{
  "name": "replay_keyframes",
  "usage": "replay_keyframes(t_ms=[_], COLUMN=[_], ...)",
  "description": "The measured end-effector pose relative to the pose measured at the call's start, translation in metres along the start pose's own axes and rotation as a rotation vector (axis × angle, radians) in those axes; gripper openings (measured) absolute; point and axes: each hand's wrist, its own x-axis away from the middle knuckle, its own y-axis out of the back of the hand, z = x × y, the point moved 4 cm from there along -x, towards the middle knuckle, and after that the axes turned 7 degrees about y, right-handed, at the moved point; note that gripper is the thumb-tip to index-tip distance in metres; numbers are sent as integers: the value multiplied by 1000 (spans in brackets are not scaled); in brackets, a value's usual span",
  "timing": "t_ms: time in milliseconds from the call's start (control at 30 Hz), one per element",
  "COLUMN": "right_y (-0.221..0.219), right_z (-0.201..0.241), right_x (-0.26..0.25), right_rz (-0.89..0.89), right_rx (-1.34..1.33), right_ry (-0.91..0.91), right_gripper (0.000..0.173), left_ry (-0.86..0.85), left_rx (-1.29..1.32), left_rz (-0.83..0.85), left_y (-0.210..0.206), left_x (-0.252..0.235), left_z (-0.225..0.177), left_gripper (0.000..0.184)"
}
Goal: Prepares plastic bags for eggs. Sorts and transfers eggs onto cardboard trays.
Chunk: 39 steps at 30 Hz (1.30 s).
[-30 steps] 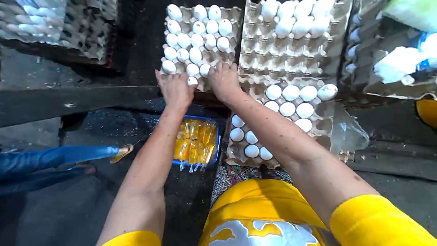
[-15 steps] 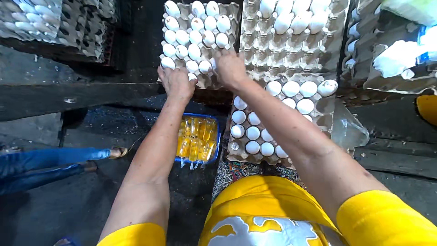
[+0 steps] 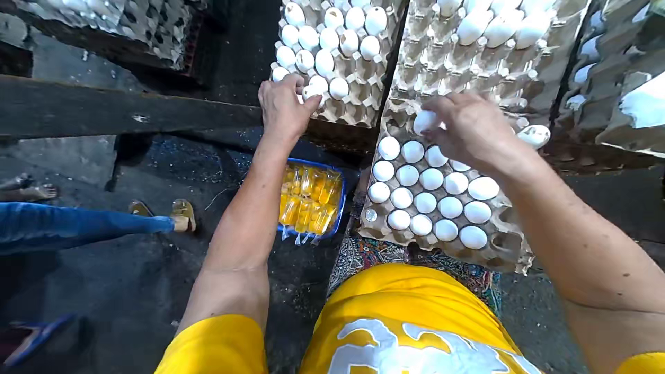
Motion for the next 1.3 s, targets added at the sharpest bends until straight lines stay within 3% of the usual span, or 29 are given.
replay_keyframes(t_ms=[167, 333, 533, 700, 933, 1167, 1300], right_y=[-30, -18, 4, 10, -27, -40, -42], right_z=[12, 8, -1, -2, -11, -9, -1], right_x=[-9, -3, -20, -70, -163, -204, -207], right_rz=[54, 50, -42, -74, 55, 153, 143], right_rx=[197, 83, 8, -15, 73, 171, 119], right_ry=[3, -23, 15, 46, -71, -188, -173], right_gripper=[38, 39, 32, 33, 42, 50, 37], left_ry=[-202, -511, -527, -492, -228, -315, -368], left_rx=[174, 73, -72, 32, -195, -312, -357], left_rz=[41, 65, 144, 105, 162, 229, 315], left_y=[1, -38, -73, -57, -59, -50, -45], left_x=[34, 57, 51, 31, -27, -42, -51], left_z=[-56, -106, -122, -107, -45, -42, -42], left_gripper=[49, 39, 34, 36, 49, 43, 44])
